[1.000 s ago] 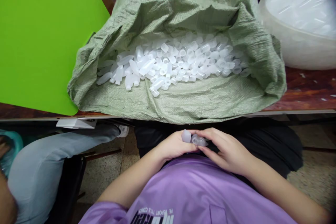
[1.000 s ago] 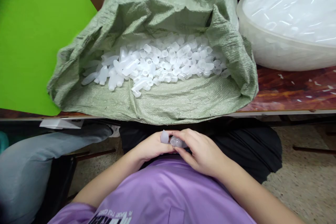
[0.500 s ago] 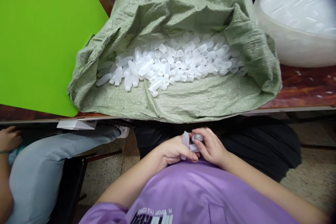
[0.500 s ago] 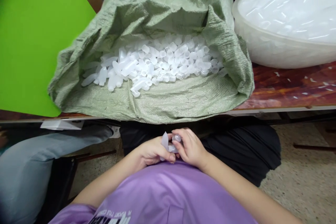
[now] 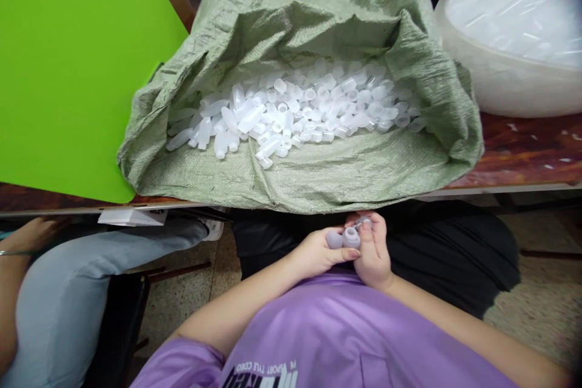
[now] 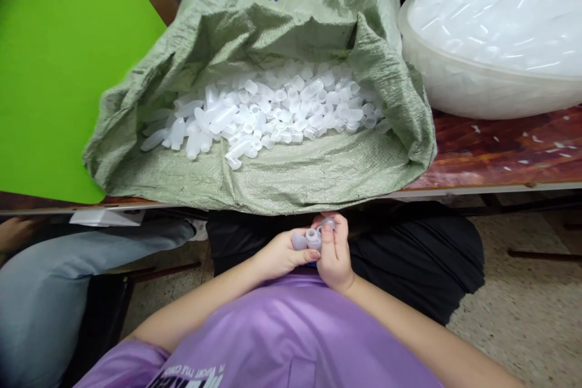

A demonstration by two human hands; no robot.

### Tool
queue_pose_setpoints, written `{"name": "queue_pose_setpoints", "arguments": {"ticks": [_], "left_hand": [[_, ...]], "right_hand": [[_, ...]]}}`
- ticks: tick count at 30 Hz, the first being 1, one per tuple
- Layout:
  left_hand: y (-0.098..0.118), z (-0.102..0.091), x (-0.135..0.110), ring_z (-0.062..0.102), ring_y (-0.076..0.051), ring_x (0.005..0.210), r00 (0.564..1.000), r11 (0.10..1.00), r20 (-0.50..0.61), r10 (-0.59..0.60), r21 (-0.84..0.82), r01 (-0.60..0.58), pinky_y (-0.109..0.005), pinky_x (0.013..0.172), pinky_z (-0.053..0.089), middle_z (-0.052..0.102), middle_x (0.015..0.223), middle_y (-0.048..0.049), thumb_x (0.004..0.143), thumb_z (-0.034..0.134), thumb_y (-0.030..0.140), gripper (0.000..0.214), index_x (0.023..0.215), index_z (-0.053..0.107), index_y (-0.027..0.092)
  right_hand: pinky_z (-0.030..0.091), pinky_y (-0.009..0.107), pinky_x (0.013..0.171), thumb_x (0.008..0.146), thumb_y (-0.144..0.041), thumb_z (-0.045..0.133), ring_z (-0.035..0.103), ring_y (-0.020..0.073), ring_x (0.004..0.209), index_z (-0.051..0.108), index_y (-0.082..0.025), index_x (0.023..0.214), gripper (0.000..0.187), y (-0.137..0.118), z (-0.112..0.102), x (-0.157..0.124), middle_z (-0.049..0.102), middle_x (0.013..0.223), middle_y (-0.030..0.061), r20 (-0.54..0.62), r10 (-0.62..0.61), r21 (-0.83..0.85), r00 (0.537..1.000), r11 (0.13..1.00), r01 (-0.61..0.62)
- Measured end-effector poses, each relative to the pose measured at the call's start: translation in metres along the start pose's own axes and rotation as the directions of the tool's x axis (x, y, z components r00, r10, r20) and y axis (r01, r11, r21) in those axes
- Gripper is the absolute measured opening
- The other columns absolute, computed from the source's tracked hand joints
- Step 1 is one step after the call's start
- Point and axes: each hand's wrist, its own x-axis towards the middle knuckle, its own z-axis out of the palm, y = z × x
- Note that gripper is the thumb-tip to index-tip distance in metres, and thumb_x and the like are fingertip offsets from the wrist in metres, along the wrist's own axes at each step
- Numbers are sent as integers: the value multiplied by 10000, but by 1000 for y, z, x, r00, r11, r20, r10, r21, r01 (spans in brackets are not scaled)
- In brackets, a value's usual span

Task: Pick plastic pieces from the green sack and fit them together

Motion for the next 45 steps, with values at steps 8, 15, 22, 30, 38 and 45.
{"name": "queue_pose_setpoints", "arguments": {"ticks": [8,15,22,30,38,45], "left_hand": [[-11,13,-2,548,-146,892,994,973,-76,74,-214,-89,-276,848,397,578,944,-41,551,804,362,603,1024,499,146],[-5,11,-7,546,-118,730,991,999,-131,36,-12,-38,-248,713,429,597,828,-35,611,759,305,451,960,544,119],[8,-3,-18,587,-175,778,988,762,-69,140,645,-63,-242,670,440,641,910,-49,612,650,187,386,991,583,165],[10,-12,-17,593,-252,755,985,310,-32,169,950,-23,-326,660,436,622,856,-101,735,541,262,240,950,591,167],[2,-15,-18,583,-250,793,990,273,-28,139,962,-11,-326,678,439,606,913,-123,720,503,159,294,1007,565,154],[16,-16,-21,585,-162,691,996,463,-12,-83,885,50,-220,559,414,631,837,-26,597,595,195,308,903,572,186]], "right_hand": [[519,362,734,907,-440,329,606,178,812,384,-270,1075,245,-11,0,-1,590,908,52,130,49,192,990,979,-74],[524,362,810,891,-392,436,635,194,938,498,-250,1063,232,-14,-22,15,660,1028,72,364,25,34,931,999,-40],[492,395,889,885,-299,451,604,207,1041,493,-237,1243,366,-37,-50,31,625,1173,81,672,-23,-341,740,877,338],[511,294,661,839,-327,528,609,155,725,624,-221,1029,238,-54,-46,33,637,851,45,675,131,-519,726,784,341],[430,250,526,845,-498,446,560,134,575,605,-210,715,354,-47,-33,24,602,648,-4,504,350,-667,789,738,99],[492,279,754,864,-311,489,609,155,848,621,-204,969,200,-44,-41,28,648,939,65,706,94,-450,702,825,343]]}}
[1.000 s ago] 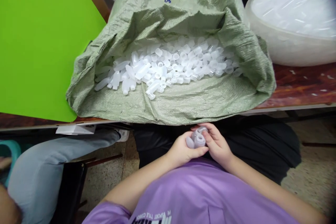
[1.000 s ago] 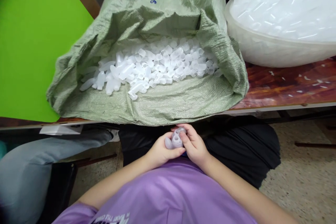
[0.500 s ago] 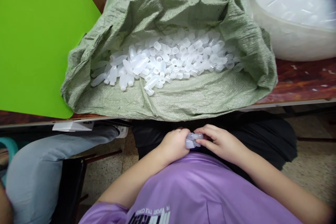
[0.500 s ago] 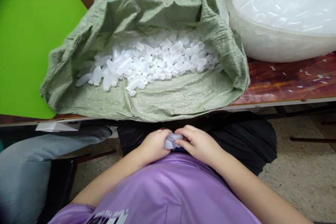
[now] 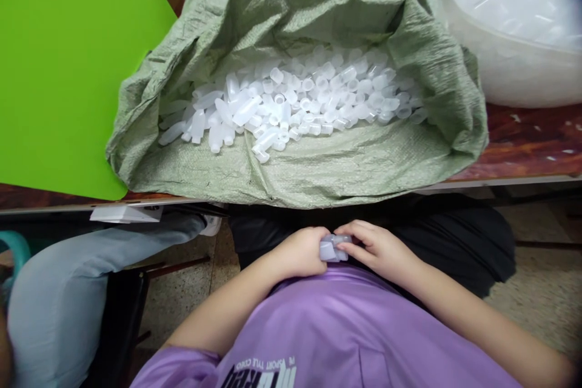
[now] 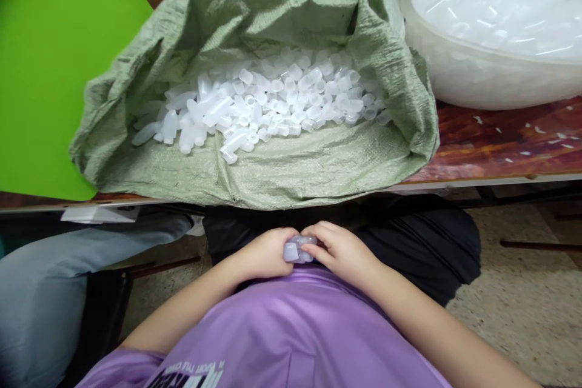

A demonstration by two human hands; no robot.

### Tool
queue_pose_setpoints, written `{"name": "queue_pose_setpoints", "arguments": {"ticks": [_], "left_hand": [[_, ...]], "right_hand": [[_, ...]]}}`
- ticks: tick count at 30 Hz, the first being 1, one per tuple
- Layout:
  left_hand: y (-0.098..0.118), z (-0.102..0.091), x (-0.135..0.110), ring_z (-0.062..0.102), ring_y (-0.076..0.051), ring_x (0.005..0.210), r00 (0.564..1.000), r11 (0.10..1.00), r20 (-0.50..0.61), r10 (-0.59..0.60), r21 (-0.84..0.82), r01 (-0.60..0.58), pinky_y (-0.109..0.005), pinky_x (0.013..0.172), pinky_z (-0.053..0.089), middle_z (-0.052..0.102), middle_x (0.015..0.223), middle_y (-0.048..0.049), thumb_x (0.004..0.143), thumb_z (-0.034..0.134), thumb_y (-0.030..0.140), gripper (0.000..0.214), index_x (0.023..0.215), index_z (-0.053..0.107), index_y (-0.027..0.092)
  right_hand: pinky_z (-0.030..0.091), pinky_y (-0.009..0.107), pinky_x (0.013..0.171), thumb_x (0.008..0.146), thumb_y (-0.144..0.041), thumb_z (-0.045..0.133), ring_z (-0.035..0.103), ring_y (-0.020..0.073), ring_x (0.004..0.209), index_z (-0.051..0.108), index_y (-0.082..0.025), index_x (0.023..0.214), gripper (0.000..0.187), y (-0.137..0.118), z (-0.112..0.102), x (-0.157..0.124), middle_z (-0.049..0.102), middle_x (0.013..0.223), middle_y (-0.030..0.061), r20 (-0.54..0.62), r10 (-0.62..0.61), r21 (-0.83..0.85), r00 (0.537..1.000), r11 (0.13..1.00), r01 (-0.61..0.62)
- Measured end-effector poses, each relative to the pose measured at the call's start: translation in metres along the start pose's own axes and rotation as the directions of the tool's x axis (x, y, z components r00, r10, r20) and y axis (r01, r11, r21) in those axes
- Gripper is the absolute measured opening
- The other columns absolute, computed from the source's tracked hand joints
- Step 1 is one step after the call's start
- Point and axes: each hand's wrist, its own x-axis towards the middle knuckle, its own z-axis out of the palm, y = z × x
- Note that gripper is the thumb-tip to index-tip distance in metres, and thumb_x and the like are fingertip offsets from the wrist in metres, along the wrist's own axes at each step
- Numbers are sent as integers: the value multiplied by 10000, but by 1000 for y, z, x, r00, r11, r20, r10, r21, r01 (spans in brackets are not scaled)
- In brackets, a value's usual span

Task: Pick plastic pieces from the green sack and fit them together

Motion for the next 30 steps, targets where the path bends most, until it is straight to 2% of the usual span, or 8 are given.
{"name": "queue_pose_setpoints", "arguments": {"ticks": [3,5,8,11,16,20,25,30], "left_hand": [[1,-6,-2,588,-149,675,998,998,61,11,-60,-8,-207,545,414,635,834,-10,590,611,213,349,934,562,190],[1,-6,-3,595,-161,698,998,999,49,24,-35,-22,-216,562,429,635,846,-18,596,602,203,352,946,559,193],[1,-1,-1,604,-204,814,997,995,-42,67,75,-64,-265,675,465,628,937,-57,620,571,169,402,1021,551,193],[-1,4,3,598,-234,893,986,980,-113,120,173,-100,-320,775,467,611,1017,-92,664,540,149,452,1114,521,184],[-6,5,6,605,-231,858,979,969,-180,99,242,-53,-318,750,476,613,990,-99,724,505,155,385,1108,524,177],[-5,4,5,608,-232,833,982,951,-156,109,302,-58,-325,736,479,613,968,-98,713,494,124,425,1133,513,181],[-4,5,6,607,-220,823,979,946,-166,121,319,-62,-306,721,479,615,939,-85,737,489,159,336,1070,533,178],[-6,7,5,604,-227,791,980,915,-141,142,397,-75,-326,711,482,615,901,-94,691,477,111,332,1011,549,159]], "right_hand": [[483,278,829,882,-226,435,591,147,973,624,-237,1013,230,2,-5,-3,626,1070,63,29,-168,46,985,985,166],[488,272,809,865,-245,469,604,147,941,629,-245,1011,217,2,-7,-3,640,1055,50,43,-144,63,989,988,142],[494,253,651,840,-413,500,622,142,688,652,-212,873,254,1,-5,1,677,786,26,41,138,75,990,987,-141],[457,263,554,888,-529,305,583,147,534,625,-196,641,524,1,-1,3,615,552,17,54,396,19,917,918,-397],[465,303,780,823,-481,484,598,202,934,572,-194,1087,400,4,1,0,635,1053,90,-81,150,-40,985,987,-153],[455,273,615,915,-454,281,606,161,668,617,-209,753,446,3,-2,0,636,700,32,22,272,-97,962,958,-269],[453,306,736,853,-429,453,589,189,835,589,-188,975,302,-1,-2,3,632,926,78,-28,73,-154,997,985,-77],[431,274,593,934,-410,221,576,162,641,577,-196,730,463,-3,6,7,611,688,40,16,245,-134,969,961,-241]]}}
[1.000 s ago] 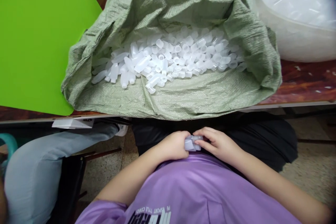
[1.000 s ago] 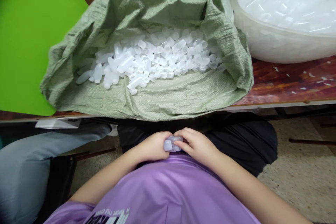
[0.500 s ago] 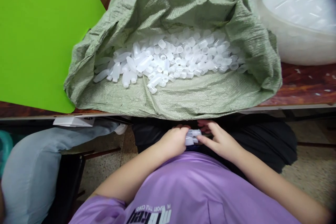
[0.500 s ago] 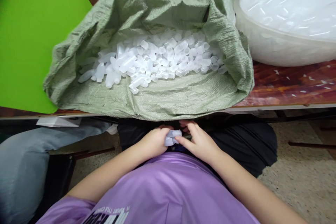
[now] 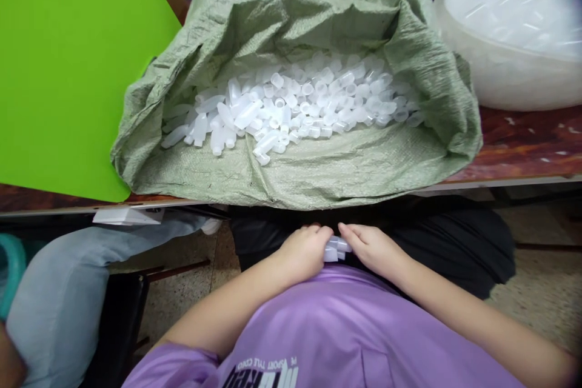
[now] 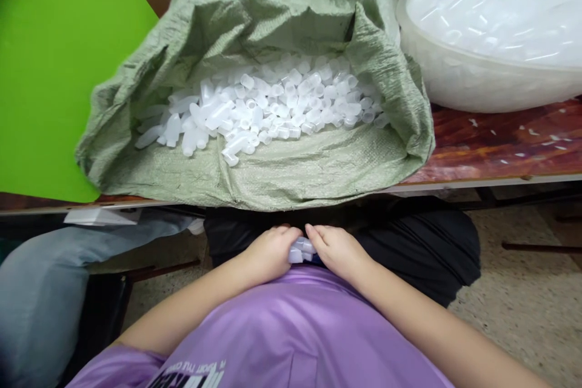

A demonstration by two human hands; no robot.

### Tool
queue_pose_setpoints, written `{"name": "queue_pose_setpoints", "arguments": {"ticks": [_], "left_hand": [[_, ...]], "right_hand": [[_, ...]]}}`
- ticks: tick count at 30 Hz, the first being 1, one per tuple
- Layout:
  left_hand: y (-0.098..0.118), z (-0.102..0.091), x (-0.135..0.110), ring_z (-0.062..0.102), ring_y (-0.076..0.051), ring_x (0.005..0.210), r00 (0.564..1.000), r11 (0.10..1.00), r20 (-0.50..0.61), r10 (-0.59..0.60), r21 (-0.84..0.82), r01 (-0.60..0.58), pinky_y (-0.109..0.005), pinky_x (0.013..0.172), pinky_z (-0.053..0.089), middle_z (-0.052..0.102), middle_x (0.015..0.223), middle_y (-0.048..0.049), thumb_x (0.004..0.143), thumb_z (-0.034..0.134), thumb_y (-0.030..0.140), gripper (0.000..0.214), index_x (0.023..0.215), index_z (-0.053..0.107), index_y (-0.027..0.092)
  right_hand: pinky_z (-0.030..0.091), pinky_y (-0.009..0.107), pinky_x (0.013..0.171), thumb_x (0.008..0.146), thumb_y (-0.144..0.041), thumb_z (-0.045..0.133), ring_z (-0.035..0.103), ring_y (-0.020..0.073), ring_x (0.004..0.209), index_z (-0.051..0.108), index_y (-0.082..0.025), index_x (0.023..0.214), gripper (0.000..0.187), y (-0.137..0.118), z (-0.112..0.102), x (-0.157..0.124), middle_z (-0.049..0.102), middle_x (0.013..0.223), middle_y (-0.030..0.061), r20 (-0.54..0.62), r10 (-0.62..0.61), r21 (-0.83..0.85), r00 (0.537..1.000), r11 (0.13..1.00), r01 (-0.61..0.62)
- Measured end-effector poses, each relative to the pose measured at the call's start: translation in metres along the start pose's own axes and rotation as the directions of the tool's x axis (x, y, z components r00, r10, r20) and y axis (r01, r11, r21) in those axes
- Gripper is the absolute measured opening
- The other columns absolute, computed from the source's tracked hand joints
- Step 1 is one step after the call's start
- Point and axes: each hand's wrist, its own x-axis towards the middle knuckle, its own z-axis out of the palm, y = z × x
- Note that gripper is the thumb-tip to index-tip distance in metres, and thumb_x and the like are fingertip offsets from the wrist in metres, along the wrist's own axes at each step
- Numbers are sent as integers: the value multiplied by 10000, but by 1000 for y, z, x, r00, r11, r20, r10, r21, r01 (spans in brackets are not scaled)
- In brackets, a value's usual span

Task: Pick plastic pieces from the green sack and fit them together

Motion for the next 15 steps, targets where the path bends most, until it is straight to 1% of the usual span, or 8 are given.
{"name": "queue_pose_setpoints", "arguments": {"ticks": [1,3,4,6,7,9,12,15], "left_hand": [[-1,0,0,604,-225,790,1000,1000,-5,-9,-15,9,-323,710,482,617,901,-91,689,482,120,325,1004,550,162],[-3,-2,-1,604,-215,789,1000,997,-9,-21,-70,20,-310,709,483,621,899,-76,689,501,150,315,1000,549,176],[-3,-3,-1,604,-211,790,1000,996,-5,-17,-93,16,-304,709,483,622,895,-69,686,510,161,318,1000,548,181],[-3,-4,-2,601,-209,794,1000,994,5,6,-110,-5,-300,710,482,619,891,-66,678,519,165,324,1000,547,182],[-3,-4,-3,598,-210,796,1000,995,5,15,-102,-15,-301,711,481,616,891,-67,678,518,163,322,998,547,179],[-2,-3,-3,592,-211,799,1000,998,-9,15,-68,-16,-309,720,478,611,899,-73,688,506,156,315,1000,547,171],[-1,-1,-3,588,-215,808,999,1000,-27,-28,-13,28,-316,729,475,611,903,-79,706,495,154,279,977,555,166],[-3,0,-3,594,-229,826,996,997,-19,-83,-4,83,-319,728,479,617,929,-90,705,511,170,279,980,557,162]], "right_hand": [[436,276,615,926,-428,249,584,168,680,587,-194,791,433,1,0,0,626,743,48,-8,-27,-9,1000,1000,27],[435,304,693,893,-447,346,580,195,783,583,-183,901,355,3,0,1,628,849,73,-31,-157,-108,987,982,153],[424,319,713,876,-443,383,566,206,799,579,-176,900,333,4,0,1,618,853,82,-33,-223,-172,974,961,215],[399,317,672,858,-430,405,529,194,721,560,-177,774,309,7,0,2,580,747,66,0,-289,-218,957,934,282],[381,302,634,853,-422,403,500,174,665,527,-184,696,312,7,1,3,546,679,45,15,-284,-175,959,943,283],[344,271,572,827,-427,423,438,138,587,450,-194,599,326,7,7,5,476,595,4,29,-201,54,979,979,199],[322,244,515,827,-450,391,379,104,514,386,-199,564,364,3,20,9,405,534,-32,85,-31,377,996,926,-3],[326,232,471,872,-451,286,348,92,461,367,-202,562,407,-1,28,15,364,495,-45,134,33,434,991,896,-88]]}}
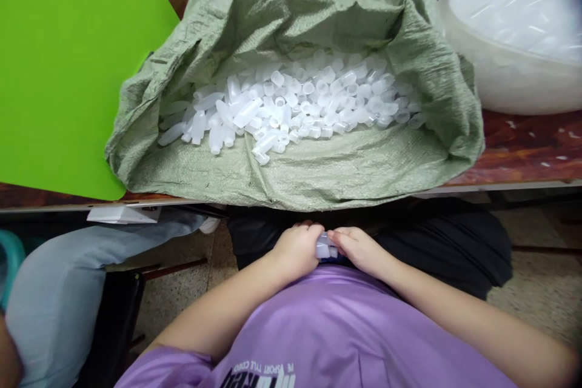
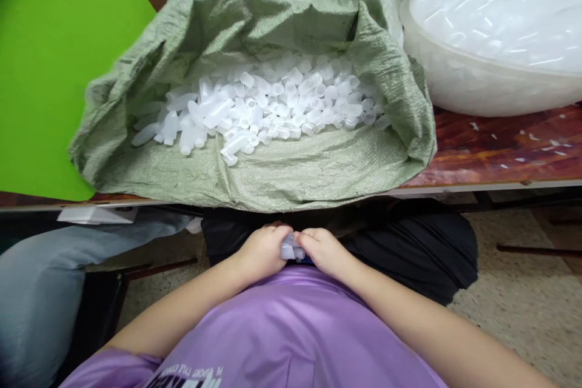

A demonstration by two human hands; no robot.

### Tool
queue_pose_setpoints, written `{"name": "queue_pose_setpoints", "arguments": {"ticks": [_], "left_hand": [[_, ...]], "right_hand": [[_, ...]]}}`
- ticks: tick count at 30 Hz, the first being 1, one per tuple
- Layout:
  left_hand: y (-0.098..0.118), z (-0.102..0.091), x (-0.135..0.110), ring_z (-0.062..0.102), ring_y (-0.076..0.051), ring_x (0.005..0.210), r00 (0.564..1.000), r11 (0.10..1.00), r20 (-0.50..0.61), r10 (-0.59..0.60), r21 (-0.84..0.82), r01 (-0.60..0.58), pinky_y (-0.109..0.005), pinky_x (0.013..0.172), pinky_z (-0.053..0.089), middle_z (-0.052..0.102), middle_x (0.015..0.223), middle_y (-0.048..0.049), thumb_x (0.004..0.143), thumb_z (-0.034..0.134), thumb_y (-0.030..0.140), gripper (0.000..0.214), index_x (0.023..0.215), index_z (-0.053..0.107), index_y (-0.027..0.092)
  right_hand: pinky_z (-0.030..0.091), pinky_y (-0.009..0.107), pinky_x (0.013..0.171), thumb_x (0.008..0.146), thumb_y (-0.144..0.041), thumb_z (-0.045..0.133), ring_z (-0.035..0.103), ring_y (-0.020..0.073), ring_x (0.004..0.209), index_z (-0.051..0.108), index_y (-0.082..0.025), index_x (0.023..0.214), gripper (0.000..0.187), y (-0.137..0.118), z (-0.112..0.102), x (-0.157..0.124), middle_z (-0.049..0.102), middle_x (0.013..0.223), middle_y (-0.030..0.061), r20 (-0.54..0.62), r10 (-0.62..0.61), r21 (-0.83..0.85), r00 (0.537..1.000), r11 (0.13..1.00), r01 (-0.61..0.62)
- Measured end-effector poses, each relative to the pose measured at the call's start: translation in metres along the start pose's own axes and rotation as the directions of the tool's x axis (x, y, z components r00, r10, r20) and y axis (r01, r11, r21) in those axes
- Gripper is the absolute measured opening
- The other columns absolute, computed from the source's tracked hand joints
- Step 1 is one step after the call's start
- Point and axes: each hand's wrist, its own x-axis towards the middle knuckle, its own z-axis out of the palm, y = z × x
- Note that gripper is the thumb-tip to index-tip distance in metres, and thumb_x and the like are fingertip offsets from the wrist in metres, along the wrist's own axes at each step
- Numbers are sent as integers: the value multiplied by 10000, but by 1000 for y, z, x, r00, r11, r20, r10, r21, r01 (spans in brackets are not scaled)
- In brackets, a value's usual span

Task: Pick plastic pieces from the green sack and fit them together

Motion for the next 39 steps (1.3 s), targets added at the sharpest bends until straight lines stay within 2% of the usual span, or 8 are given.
{"name": "queue_pose_setpoints", "arguments": {"ticks": [5,10,15,21,26,31,34,39], "left_hand": [[-5,-1,1,600,-251,913,998,994,-9,-63,-86,62,-342,798,480,595,1072,-114,696,521,156,493,1187,475,169],[-8,-7,3,524,-238,1104,997,955,-74,-36,-295,13,-310,905,440,494,1272,-82,654,555,123,695,1309,355,241],[-8,-10,5,494,-247,1139,997,913,-75,-33,-408,-1,-308,908,434,510,1261,-72,591,579,75,745,1293,391,235],[-5,-7,5,613,-200,900,998,805,-6,-69,-591,52,-291,783,472,661,987,-61,665,539,95,387,1041,593,167],[-4,-18,-6,626,-167,849,990,453,75,-116,-884,120,-278,745,473,670,1005,-94,653,692,208,355,978,568,139],[-12,-31,-16,582,-109,619,991,225,121,-59,-965,132,-212,553,417,661,773,-48,586,770,350,414,881,609,107],[-15,-33,-17,574,-98,551,989,3,148,10,-989,148,-177,460,361,661,766,-69,582,779,358,470,922,583,99],[-8,-31,-16,632,-152,624,991,-100,109,74,-988,117,-199,481,426,668,823,-90,590,782,352,479,938,548,120]], "right_hand": [[371,250,525,871,-522,316,493,137,562,503,-188,673,431,-4,-14,5,525,596,4,-37,52,-70,998,996,-55],[381,270,558,854,-549,374,596,192,668,598,-218,869,400,-31,-46,-14,653,754,54,-108,70,-485,992,867,-114],[359,232,485,855,-481,443,533,128,553,600,-238,766,303,-85,-71,-30,618,668,-7,149,-124,-563,981,805,187],[429,326,654,840,-266,477,565,220,789,618,-180,941,194,-124,-97,37,598,850,81,-294,-571,-873,766,487,27],[449,420,691,788,-269,546,547,322,893,629,-102,926,232,-122,-100,93,581,901,162,-288,-562,-933,776,346,-96],[452,416,752,812,-324,519,554,290,911,572,-109,959,266,-121,-95,72,586,926,140,-314,-618,-871,721,489,40],[476,311,651,818,-389,519,588,187,732,522,-177,1024,295,-117,-92,29,608,854,57,-242,-526,-659,815,706,259],[466,264,687,875,-274,451,579,149,774,505,-239,1084,218,-81,-71,-31,604,904,42,5,-483,-458,876,777,431]]}}
